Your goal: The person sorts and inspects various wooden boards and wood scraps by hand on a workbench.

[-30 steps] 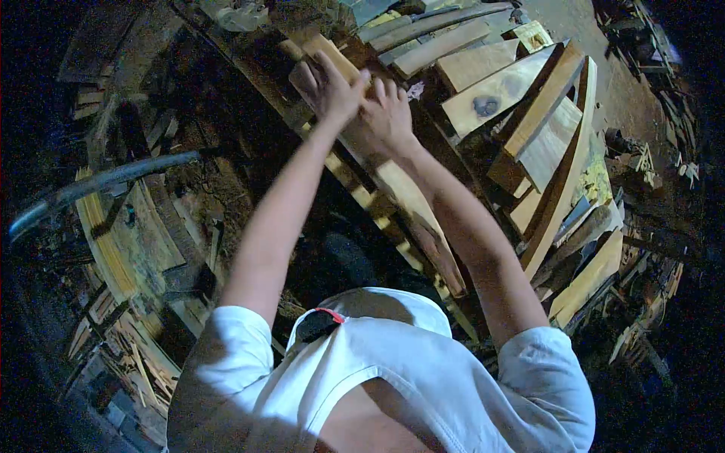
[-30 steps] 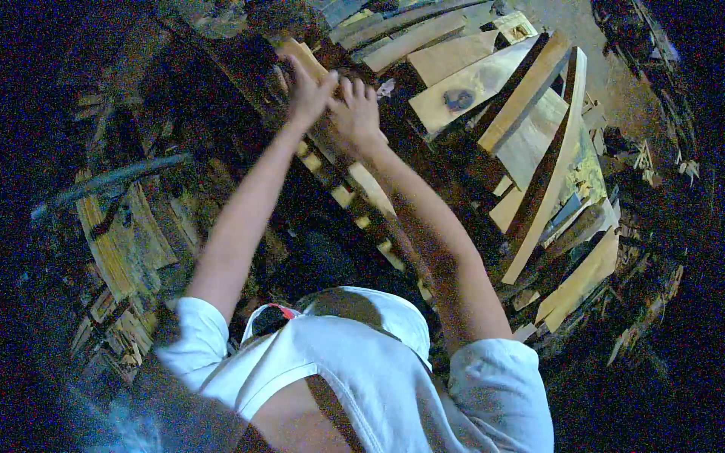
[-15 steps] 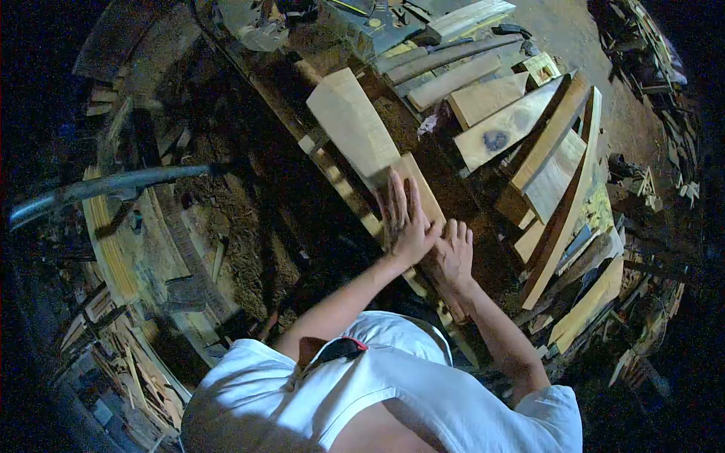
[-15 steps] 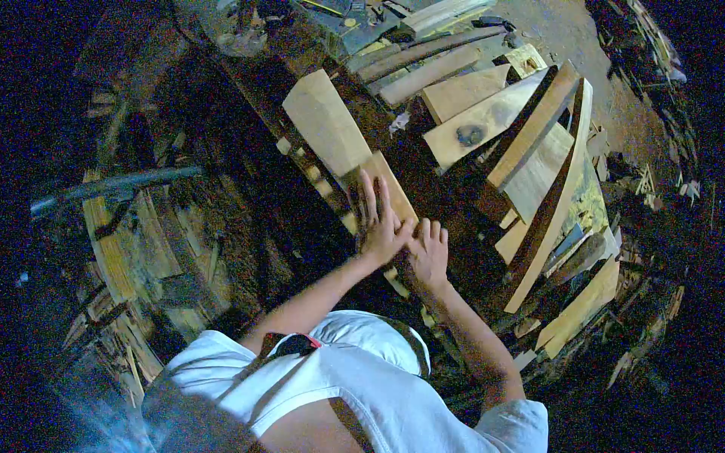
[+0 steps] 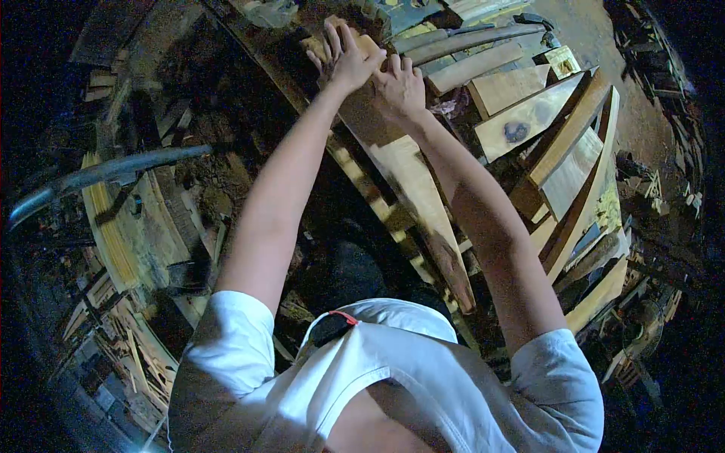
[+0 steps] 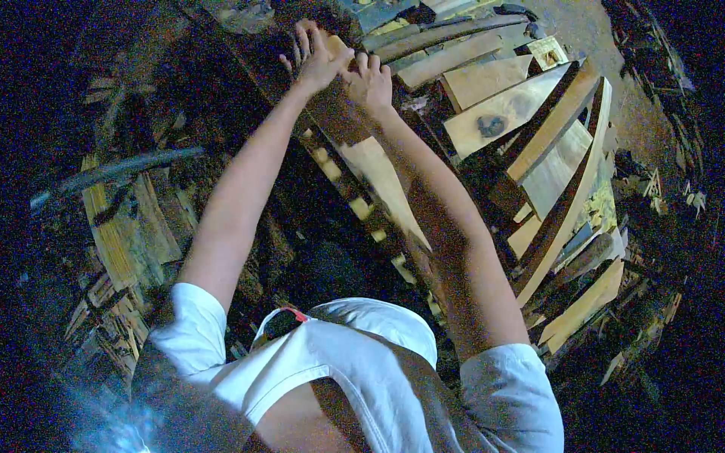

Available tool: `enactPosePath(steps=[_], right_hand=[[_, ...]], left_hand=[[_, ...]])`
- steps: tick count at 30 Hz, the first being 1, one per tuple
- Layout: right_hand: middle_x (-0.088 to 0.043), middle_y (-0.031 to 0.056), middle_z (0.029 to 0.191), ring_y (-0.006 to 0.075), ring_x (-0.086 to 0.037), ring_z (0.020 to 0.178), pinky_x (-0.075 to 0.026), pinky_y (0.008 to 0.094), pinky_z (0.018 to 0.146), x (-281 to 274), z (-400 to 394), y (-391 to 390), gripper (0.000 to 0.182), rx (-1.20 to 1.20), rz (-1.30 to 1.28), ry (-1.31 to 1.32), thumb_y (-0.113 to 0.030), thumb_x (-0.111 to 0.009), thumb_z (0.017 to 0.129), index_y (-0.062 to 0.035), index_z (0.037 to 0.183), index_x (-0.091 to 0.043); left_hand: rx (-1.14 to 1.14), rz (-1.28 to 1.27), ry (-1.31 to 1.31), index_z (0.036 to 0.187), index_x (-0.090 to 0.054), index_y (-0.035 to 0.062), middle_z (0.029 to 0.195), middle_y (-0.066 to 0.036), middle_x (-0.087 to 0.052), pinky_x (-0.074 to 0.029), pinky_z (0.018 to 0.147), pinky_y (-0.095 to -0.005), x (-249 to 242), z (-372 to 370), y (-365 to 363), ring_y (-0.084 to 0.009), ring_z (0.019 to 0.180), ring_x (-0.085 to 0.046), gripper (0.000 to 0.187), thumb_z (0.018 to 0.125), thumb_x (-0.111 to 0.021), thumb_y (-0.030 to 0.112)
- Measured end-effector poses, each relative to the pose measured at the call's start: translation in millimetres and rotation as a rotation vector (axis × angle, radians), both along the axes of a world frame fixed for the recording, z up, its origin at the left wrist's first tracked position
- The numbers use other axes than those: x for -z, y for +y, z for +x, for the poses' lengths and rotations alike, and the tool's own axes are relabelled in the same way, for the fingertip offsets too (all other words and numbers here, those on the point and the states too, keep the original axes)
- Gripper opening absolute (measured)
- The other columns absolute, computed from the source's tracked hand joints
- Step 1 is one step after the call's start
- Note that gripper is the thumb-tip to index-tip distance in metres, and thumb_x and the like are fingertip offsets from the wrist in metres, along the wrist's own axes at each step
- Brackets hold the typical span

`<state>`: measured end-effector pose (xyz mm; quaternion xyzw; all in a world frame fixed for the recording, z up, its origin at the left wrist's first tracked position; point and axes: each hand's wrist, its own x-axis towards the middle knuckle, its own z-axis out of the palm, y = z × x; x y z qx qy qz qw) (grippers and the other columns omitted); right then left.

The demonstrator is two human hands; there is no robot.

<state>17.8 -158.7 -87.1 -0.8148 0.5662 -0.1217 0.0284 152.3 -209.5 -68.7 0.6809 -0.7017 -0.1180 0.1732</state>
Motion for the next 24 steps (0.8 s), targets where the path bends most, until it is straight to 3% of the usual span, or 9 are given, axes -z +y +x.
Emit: enactPosePath(steps=[3, 4, 6, 8, 10, 14, 20, 24], right_hand=[[-0.047, 0.0160, 0.126, 0.0352, -0.045, 0.113, -0.044, 0.0442, 0.084, 5, -12, 31, 0.034, 0.004, -0.089, -0.035, -0.023, -0.059, 0.078, -0.0215, 0.112, -0.060], [-0.046, 0.0168, 0.128, 0.0360, -0.044, 0.114, -0.043, 0.0447, 0.087, 2, -20, 54, 0.031, 0.018, -0.086, -0.036, -0.023, -0.057, 0.079, -0.0201, 0.110, -0.061], [-0.044, 0.0180, 0.130, 0.0374, -0.042, 0.117, -0.040, 0.0460, 0.091, 8, -45, 110, 0.032, 0.007, -0.082, -0.053, -0.024, -0.057, 0.079, -0.0191, 0.111, -0.062], [-0.043, 0.0194, 0.129, 0.0385, -0.041, 0.118, -0.038, 0.0472, 0.093, -11, -71, 173, 0.033, 0.008, 0.073, -0.025, -0.024, -0.057, 0.079, -0.0191, 0.111, -0.061], [-0.048, 0.0196, 0.121, 0.0384, -0.045, 0.110, -0.039, 0.0484, 0.089, -31, -97, 231, 0.041, 0.009, 0.124, -0.075, -0.022, -0.057, 0.077, -0.0188, 0.118, -0.058], [-0.049, 0.0197, 0.116, 0.0382, -0.045, 0.107, -0.038, 0.0470, 0.085, -41, -136, 309, 0.037, 0.025, 0.277, -0.023, -0.020, -0.056, 0.077, -0.0187, 0.113, -0.060], [-0.049, 0.0186, 0.111, 0.0380, -0.045, 0.104, -0.037, 0.0476, 0.081, -36, -125, 282, 0.035, 0.022, 0.344, -0.012, -0.024, -0.053, 0.080, -0.0179, 0.114, -0.059], [-0.047, 0.0187, 0.123, 0.0387, -0.044, 0.113, -0.036, 0.0504, 0.092, -28, -83, 189, 0.039, 0.014, 0.188, 0.039, -0.025, -0.055, 0.082, -0.0223, 0.121, -0.058]], left_hand=[[-0.034, 0.117, 0.000, 0.150, -0.004, 0.0001, 0.155, -0.026, 0.004, 0.006, 0.109, -0.0632, -10, -18, 39, -0.0436, 0.143, 0.000, 0.109, 0.079, -0.057, 0.064], [0.029, -0.040, 0.151, 0.149, -0.004, -0.0010, 0.155, -0.027, 0.004, 0.007, 0.109, -0.0629, 12, -22, 56, -0.0449, 0.143, -0.002, 0.109, 0.079, -0.059, 0.062], [0.047, -0.007, 0.199, 0.149, -0.004, -0.0025, 0.154, -0.028, 0.004, 0.008, 0.109, -0.0626, 13, -42, 110, -0.0437, 0.143, 0.000, 0.109, 0.079, -0.059, 0.059], [0.088, 0.003, 0.188, 0.149, -0.005, -0.0038, 0.154, -0.030, 0.003, 0.005, 0.111, -0.0619, 0, -67, 173, -0.0431, 0.143, 0.000, 0.104, 0.081, -0.057, 0.056], [0.093, 0.063, 0.217, 0.147, -0.009, -0.0075, 0.153, -0.030, 0.001, 0.001, 0.111, -0.0616, -21, -93, 229, -0.0439, 0.143, -0.002, 0.103, 0.081, -0.057, 0.055], [0.142, 0.154, 0.240, 0.147, -0.004, -0.0066, 0.151, -0.034, 0.001, -0.004, 0.111, -0.0613, -33, -123, 312, -0.0474, 0.142, -0.004, 0.101, 0.083, -0.060, 0.048], [0.174, 0.092, 0.274, 0.147, -0.007, -0.0069, 0.152, -0.033, -0.001, -0.006, 0.111, -0.0613, -28, -113, 287, -0.0483, 0.141, -0.005, 0.098, 0.084, -0.058, 0.049], [0.054, -0.003, 0.248, 0.146, -0.015, -0.0069, 0.153, -0.030, -0.006, -0.004, 0.112, -0.0615, -18, -79, 195, -0.0441, 0.142, -0.009, 0.092, 0.084, -0.054, 0.048]])
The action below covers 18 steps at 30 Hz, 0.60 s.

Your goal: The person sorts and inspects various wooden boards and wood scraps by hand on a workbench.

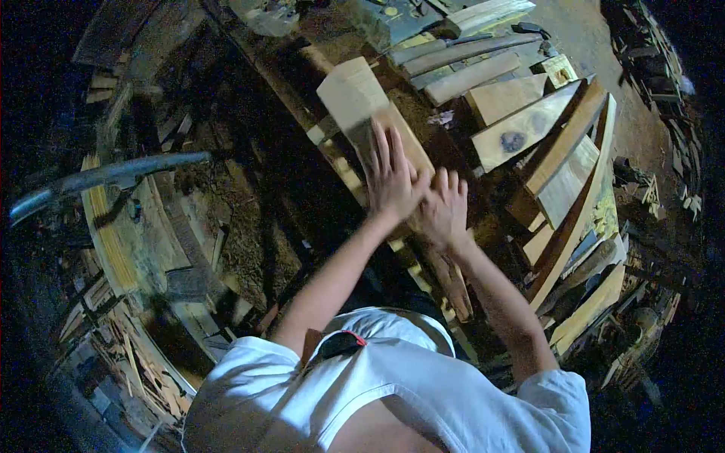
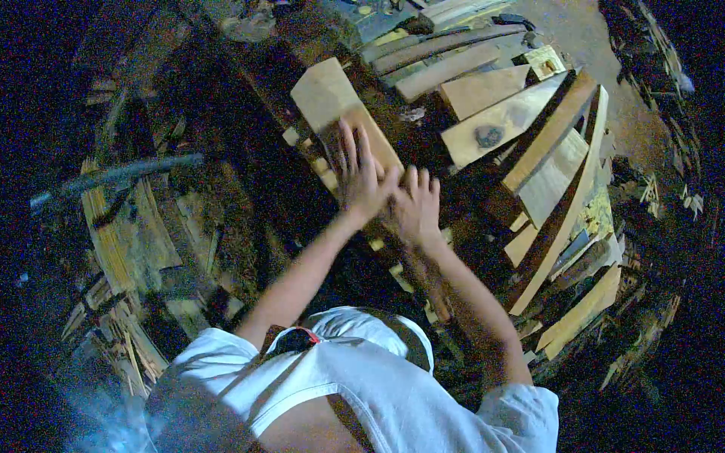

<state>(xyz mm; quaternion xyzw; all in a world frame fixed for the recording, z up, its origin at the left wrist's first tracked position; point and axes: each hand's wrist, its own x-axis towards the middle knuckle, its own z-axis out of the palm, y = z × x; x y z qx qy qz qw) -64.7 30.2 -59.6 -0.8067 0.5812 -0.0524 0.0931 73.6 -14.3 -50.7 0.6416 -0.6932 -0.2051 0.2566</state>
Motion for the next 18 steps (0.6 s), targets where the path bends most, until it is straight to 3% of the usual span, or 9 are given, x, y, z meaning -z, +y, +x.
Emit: enactPosePath(steps=[2, 4, 9, 11, 12, 14, 15, 17, 18], right_hand=[[-0.046, 0.0184, 0.129, 0.0378, -0.041, 0.119, -0.034, 0.0514, 0.097, 13, 25, -55, 0.041, 0.001, -0.015, -0.085, -0.026, -0.057, 0.082, -0.0265, 0.123, -0.057], [-0.047, 0.0168, 0.130, 0.0359, -0.042, 0.118, -0.034, 0.0501, 0.096, 19, 50, -112, 0.041, -0.053, -0.231, -0.010, -0.025, -0.058, 0.081, -0.0295, 0.121, -0.058], [-0.048, 0.0131, 0.130, 0.0322, -0.045, 0.112, -0.037, 0.0476, 0.090, 20, 93, -192, 0.042, -0.036, -0.097, 0.018, -0.028, -0.057, 0.082, -0.0333, 0.123, -0.056], [-0.046, 0.0125, 0.127, 0.0314, -0.042, 0.115, -0.036, 0.0429, 0.089, 18, 96, -191, 0.040, 0.011, -0.130, 0.101, -0.034, -0.061, 0.080, -0.0280, 0.119, -0.058], [-0.046, 0.0124, 0.126, 0.0315, -0.041, 0.115, -0.037, 0.0434, 0.088, 26, 92, -180, 0.032, 0.004, -0.267, 0.114, -0.031, -0.056, 0.084, -0.0264, 0.116, -0.059], [-0.045, 0.0134, 0.129, 0.0325, -0.040, 0.118, -0.037, 0.0451, 0.090, 37, 73, -147, 0.035, -0.025, -0.217, 0.015, -0.031, -0.057, 0.083, -0.0266, 0.118, -0.057], [-0.045, 0.0139, 0.130, 0.0330, -0.040, 0.119, -0.036, 0.0460, 0.091, 37, 62, -121, 0.036, -0.036, -0.219, 0.023, -0.031, -0.057, 0.082, -0.0268, 0.118, -0.057], [-0.046, 0.0189, 0.133, 0.0387, -0.042, 0.119, -0.035, 0.0510, 0.096, 30, 38, -60, 0.038, -0.008, -0.191, -0.095, -0.024, -0.060, 0.076, -0.0264, 0.114, -0.060], [-0.047, 0.0193, 0.128, 0.0381, -0.043, 0.116, -0.035, 0.0509, 0.093, 25, 27, -31, 0.037, 0.002, -0.205, -0.117, -0.023, -0.059, 0.077, -0.0229, 0.114, -0.060]], left_hand=[[-0.053, -0.103, -0.143, 0.147, -0.015, -0.0046, 0.154, -0.028, -0.007, 0.001, 0.111, -0.0624, 21, 25, -56, -0.0424, 0.143, -0.011, 0.093, 0.083, -0.054, 0.051], [-0.089, -0.135, -0.177, 0.148, -0.015, -0.0023, 0.155, -0.026, -0.008, 0.005, 0.110, -0.0636, 28, 51, -111, -0.0408, 0.143, -0.011, 0.096, 0.081, -0.054, 0.055], [-0.072, 0.002, -0.253, 0.149, -0.010, -0.0005, 0.156, -0.023, 0.001, 0.007, 0.110, -0.0621, 22, 93, -193, -0.0352, 0.146, 0.003, 0.103, 0.082, -0.047, 0.069], [-0.055, 0.015, -0.289, 0.149, -0.009, -0.0031, 0.156, -0.025, 0.002, 0.005, 0.110, -0.0623, 25, 94, -189, -0.0353, 0.145, 0.005, 0.102, 0.084, -0.045, 0.068], [-0.036, 0.002, -0.326, 0.148, -0.009, -0.0052, 0.155, -0.026, 0.001, 0.005, 0.110, -0.0626, 22, 89, -181, -0.0356, 0.145, 0.004, 0.103, 0.085, -0.045, 0.067], [0.028, -0.071, -0.407, 0.146, -0.010, -0.0099, 0.155, -0.027, -0.002, 0.004, 0.110, -0.0627, 22, 76, -148, -0.0370, 0.145, -0.001, 0.102, 0.085, -0.047, 0.064], [0.055, -0.257, -0.319, 0.144, -0.013, -0.0123, 0.154, -0.028, -0.006, 0.004, 0.111, -0.0620, 44, 71, -129, -0.0377, 0.145, -0.004, 0.101, 0.085, -0.049, 0.061], [0.069, -0.128, -0.200, 0.144, -0.014, -0.0125, 0.154, -0.029, -0.008, 0.003, 0.111, -0.0613, 20, 43, -69, -0.0394, 0.144, -0.005, 0.097, 0.086, -0.050, 0.056], [0.088, -0.096, -0.308, 0.144, -0.014, -0.0124, 0.153, -0.029, -0.009, 0.003, 0.112, -0.0612, 6, 32, -38, -0.0392, 0.144, -0.006, 0.098, 0.086, -0.050, 0.057]])
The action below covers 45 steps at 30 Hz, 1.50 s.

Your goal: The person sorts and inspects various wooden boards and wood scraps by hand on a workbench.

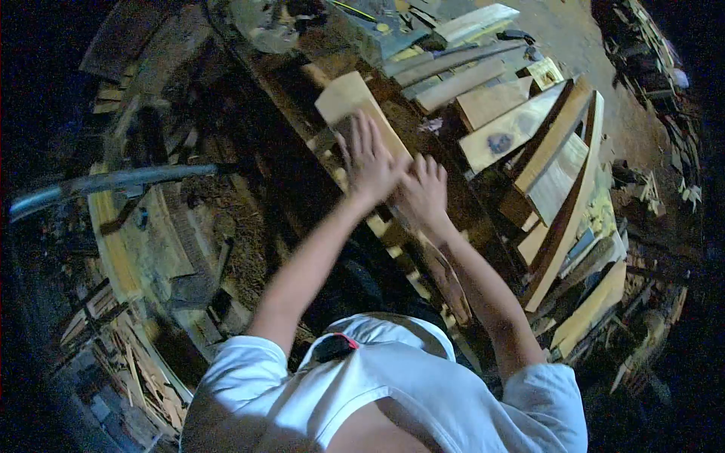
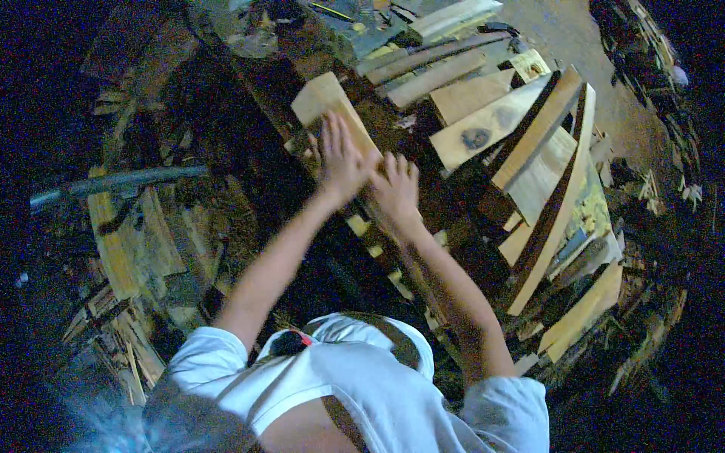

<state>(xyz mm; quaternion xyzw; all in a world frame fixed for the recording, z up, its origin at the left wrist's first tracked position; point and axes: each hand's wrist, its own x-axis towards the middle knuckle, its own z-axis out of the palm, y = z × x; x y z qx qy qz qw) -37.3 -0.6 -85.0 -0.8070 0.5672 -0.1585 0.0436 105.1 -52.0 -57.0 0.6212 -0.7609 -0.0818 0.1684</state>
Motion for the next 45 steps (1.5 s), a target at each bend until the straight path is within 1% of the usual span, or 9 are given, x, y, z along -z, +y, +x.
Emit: enactPosePath(steps=[5, 10, 17, 21, 25, 31, 37, 40, 45], right_hand=[[-0.047, 0.0168, 0.115, 0.0362, -0.043, 0.107, -0.034, 0.0496, 0.092, -30, -60, 119, 0.037, 0.013, 0.226, 0.063, -0.021, -0.057, 0.076, -0.0185, 0.113, -0.058], [-0.046, 0.0165, 0.106, 0.0359, -0.043, 0.103, -0.032, 0.0501, 0.090, -41, -70, 130, 0.046, -0.081, 0.348, 0.075, -0.021, -0.060, 0.071, -0.0170, 0.116, -0.053], [-0.045, 0.0201, 0.132, 0.0390, -0.041, 0.119, -0.032, 0.0556, 0.097, -7, -1, -16, 0.043, 0.009, 0.113, 0.068, -0.024, -0.054, 0.079, -0.0185, 0.122, -0.056], [-0.048, 0.0147, 0.126, 0.0332, -0.044, 0.113, -0.035, 0.0504, 0.089, 4, 48, -130, 0.040, -0.018, -0.042, 0.110, -0.027, -0.060, 0.078, -0.0281, 0.118, -0.058], [-0.049, 0.0111, 0.104, 0.0316, -0.046, 0.104, -0.039, 0.0443, 0.082, 8, 60, -151, 0.026, 0.014, -0.110, 0.059, -0.031, -0.061, 0.077, -0.0210, 0.101, -0.062], [-0.046, 0.0187, 0.131, 0.0377, -0.042, 0.118, -0.037, 0.0533, 0.095, -2, 8, -41, 0.034, -0.001, 0.104, 0.039, -0.025, -0.055, 0.082, -0.0220, 0.116, -0.058], [-0.047, 0.0155, 0.108, 0.0346, -0.043, 0.106, -0.034, 0.0468, 0.092, -43, -62, 119, 0.050, -0.027, 0.233, 0.010, -0.022, -0.055, 0.080, -0.0285, 0.129, -0.054], [-0.046, 0.0151, 0.101, 0.0337, -0.044, 0.101, -0.032, 0.0480, 0.093, -65, -74, 134, 0.074, -0.085, 0.299, 0.162, -0.018, -0.053, 0.082, -0.0416, 0.148, -0.027], [-0.047, 0.0127, 0.097, 0.0319, -0.046, 0.098, -0.033, 0.0480, 0.093, -68, -55, 97, 0.072, -0.110, 0.351, 0.148, -0.015, -0.049, 0.082, -0.0406, 0.147, -0.031]], left_hand=[[0.083, 0.160, 0.199, 0.146, -0.009, -0.0094, 0.154, -0.029, -0.006, -0.006, 0.114, -0.0564, -24, -47, 123, -0.0445, 0.143, -0.006, 0.100, 0.085, -0.058, 0.051], [0.119, 0.226, 0.159, 0.144, -0.014, -0.0120, 0.154, -0.027, -0.010, -0.004, 0.112, -0.0606, -20, -48, 137, -0.0437, 0.143, -0.005, 0.097, 0.086, -0.052, 0.056], [-0.019, 0.036, 0.051, 0.146, -0.015, -0.0073, 0.155, -0.023, -0.011, 0.001, 0.113, -0.0603, -4, -1, -12, -0.0370, 0.145, -0.006, 0.091, 0.087, -0.050, 0.051], [-0.095, 0.028, -0.035, 0.148, -0.014, -0.0044, 0.156, -0.021, -0.010, 0.001, 0.112, -0.0606, 8, 46, -117, -0.0328, 0.146, -0.006, 0.093, 0.086, -0.047, 0.057], [-0.152, 0.047, -0.017, 0.148, -0.014, -0.0036, 0.157, -0.020, -0.010, 0.001, 0.112, -0.0620, 16, 53, -151, -0.0311, 0.146, -0.006, 0.095, 0.086, -0.048, 0.060], [-0.013, 0.014, -0.085, 0.145, -0.012, -0.0112, 0.155, -0.025, -0.006, 0.009, 0.109, -0.0643, 9, 8, -37, -0.0345, 0.146, 0.001, 0.100, 0.086, -0.047, 0.061], [0.247, 0.235, -0.068, 0.145, -0.017, -0.0097, 0.155, -0.025, -0.011, 0.002, 0.109, -0.0666, -32, -33, 126, -0.0404, 0.144, -0.003, 0.097, 0.088, -0.040, 0.065], [0.304, 0.312, -0.060, 0.147, -0.016, -0.0066, 0.156, -0.022, -0.008, 0.001, 0.109, -0.0669, -36, -34, 158, -0.0402, 0.144, -0.001, 0.095, 0.088, -0.040, 0.065], [0.249, 0.289, -0.024, 0.148, -0.013, -0.0047, 0.157, -0.021, -0.006, 0.002, 0.109, -0.0656, -25, -19, 135, -0.0396, 0.145, -0.001, 0.095, 0.089, -0.038, 0.066]])
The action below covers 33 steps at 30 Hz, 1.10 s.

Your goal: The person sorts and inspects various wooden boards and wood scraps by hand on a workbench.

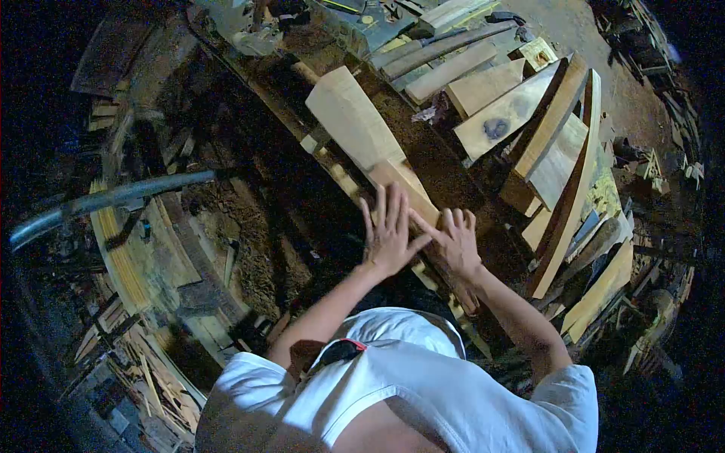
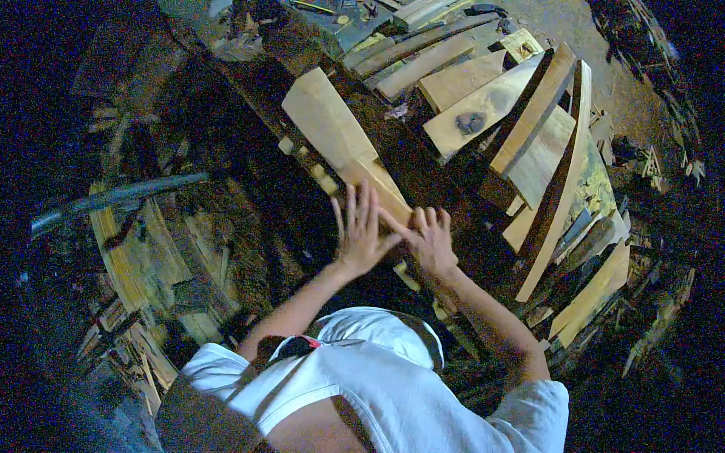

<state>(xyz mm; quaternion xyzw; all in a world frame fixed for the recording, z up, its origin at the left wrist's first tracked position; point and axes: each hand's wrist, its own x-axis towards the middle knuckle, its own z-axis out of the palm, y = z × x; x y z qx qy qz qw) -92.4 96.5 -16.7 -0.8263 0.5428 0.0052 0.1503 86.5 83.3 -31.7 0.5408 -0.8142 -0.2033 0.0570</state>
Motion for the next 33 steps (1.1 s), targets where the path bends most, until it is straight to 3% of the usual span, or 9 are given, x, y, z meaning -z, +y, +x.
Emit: enactPosePath(steps=[5, 7, 8, 11, 14, 21, 24, 27, 33], right_hand=[[-0.051, 0.0168, 0.115, 0.0324, -0.047, 0.106, -0.031, 0.0506, 0.096, 19, 67, -97, 0.069, 0.002, -0.176, -0.226, -0.021, -0.058, 0.078, -0.0337, 0.143, -0.039], [-0.052, 0.0157, 0.117, 0.0312, -0.047, 0.108, -0.031, 0.0504, 0.096, 38, 93, -137, 0.058, -0.057, -0.250, -0.195, -0.023, -0.059, 0.079, -0.0267, 0.136, -0.048], [-0.051, 0.0146, 0.118, 0.0304, -0.046, 0.111, -0.030, 0.0505, 0.097, 47, 111, -159, 0.051, -0.040, -0.234, -0.164, -0.025, -0.059, 0.080, -0.0243, 0.130, -0.052], [-0.050, 0.0103, 0.123, 0.0274, -0.042, 0.120, -0.030, 0.0511, 0.098, 48, 154, -211, 0.040, 0.031, -0.097, -0.087, -0.030, -0.058, 0.081, -0.0213, 0.120, -0.060], [-0.049, 0.0093, 0.128, 0.0273, -0.039, 0.124, -0.029, 0.0528, 0.100, 43, 165, -225, 0.039, 0.064, -0.033, -0.063, -0.032, -0.058, 0.081, -0.0215, 0.118, -0.061], [-0.046, 0.0118, 0.131, 0.0319, -0.038, 0.124, -0.025, 0.0540, 0.106, 25, 88, -111, 0.049, 0.106, -0.039, -0.124, -0.028, -0.065, 0.074, -0.0151, 0.121, -0.057], [-0.048, 0.0134, 0.124, 0.0334, -0.039, 0.121, -0.026, 0.0524, 0.105, 31, 38, -28, 0.052, 0.132, -0.042, -0.053, -0.023, -0.065, 0.070, -0.0157, 0.120, -0.055], [-0.049, 0.0134, 0.121, 0.0339, -0.042, 0.116, -0.028, 0.0517, 0.102, 38, 1, 33, 0.050, 0.139, -0.083, -0.071, -0.023, -0.065, 0.069, -0.0177, 0.118, -0.055], [-0.049, 0.0153, 0.116, 0.0348, -0.046, 0.108, -0.031, 0.0530, 0.096, 30, 7, 12, 0.050, 0.159, 0.089, -0.078, -0.023, -0.063, 0.071, -0.0174, 0.119, -0.051]], left_hand=[[-0.211, -0.169, 0.042, 0.147, -0.011, -0.0069, 0.155, -0.025, -0.006, 0.001, 0.111, -0.0613, 20, 52, -93, -0.0384, 0.145, -0.007, 0.093, 0.091, -0.040, 0.062], [-0.328, -0.162, 0.292, 0.146, -0.010, -0.0086, 0.154, -0.027, -0.006, -0.004, 0.114, -0.0556, 32, 73, -139, -0.0392, 0.144, -0.007, 0.090, 0.092, -0.047, 0.053], [-0.347, -0.184, 0.363, 0.145, -0.008, -0.0119, 0.154, -0.029, -0.002, -0.008, 0.117, -0.0459, 39, 83, -163, -0.0397, 0.144, -0.004, 0.091, 0.092, -0.051, 0.048], [-0.393, -0.244, 0.384, 0.143, -0.004, -0.0148, 0.153, -0.030, 0.001, -0.010, 0.117, -0.0398, 48, 105, -215, -0.0398, 0.144, -0.001, 0.092, 0.091, -0.054, 0.042], [-0.428, -0.155, 0.400, 0.142, 0.000, -0.0158, 0.153, -0.030, 0.003, -0.009, 0.117, -0.0415, 42, 108, -232, -0.0389, 0.144, 0.000, 0.094, 0.090, -0.054, 0.041], [-0.354, -0.199, 0.335, 0.146, -0.002, -0.0093, 0.155, -0.026, 0.001, -0.007, 0.116, -0.0493, 38, 39, -126, -0.0387, 0.145, -0.002, 0.095, 0.089, -0.052, 0.048], [-0.284, -0.143, 0.171, 0.145, -0.006, -0.0121, 0.153, -0.031, 0.000, -0.006, 0.115, -0.0536, 19, -9, -46, -0.0435, 0.143, -0.003, 0.095, 0.089, -0.050, 0.051], [-0.192, -0.072, 0.304, 0.144, -0.007, -0.0124, 0.152, -0.032, -0.003, -0.009, 0.113, -0.0577, 19, -35, 11, -0.0492, 0.141, -0.004, 0.098, 0.088, -0.055, 0.051], [-0.121, -0.023, 0.318, 0.145, -0.007, -0.0112, 0.153, -0.031, -0.003, -0.008, 0.112, -0.0600, 18, -21, -11, -0.0479, 0.142, -0.005, 0.098, 0.088, -0.053, 0.054]])
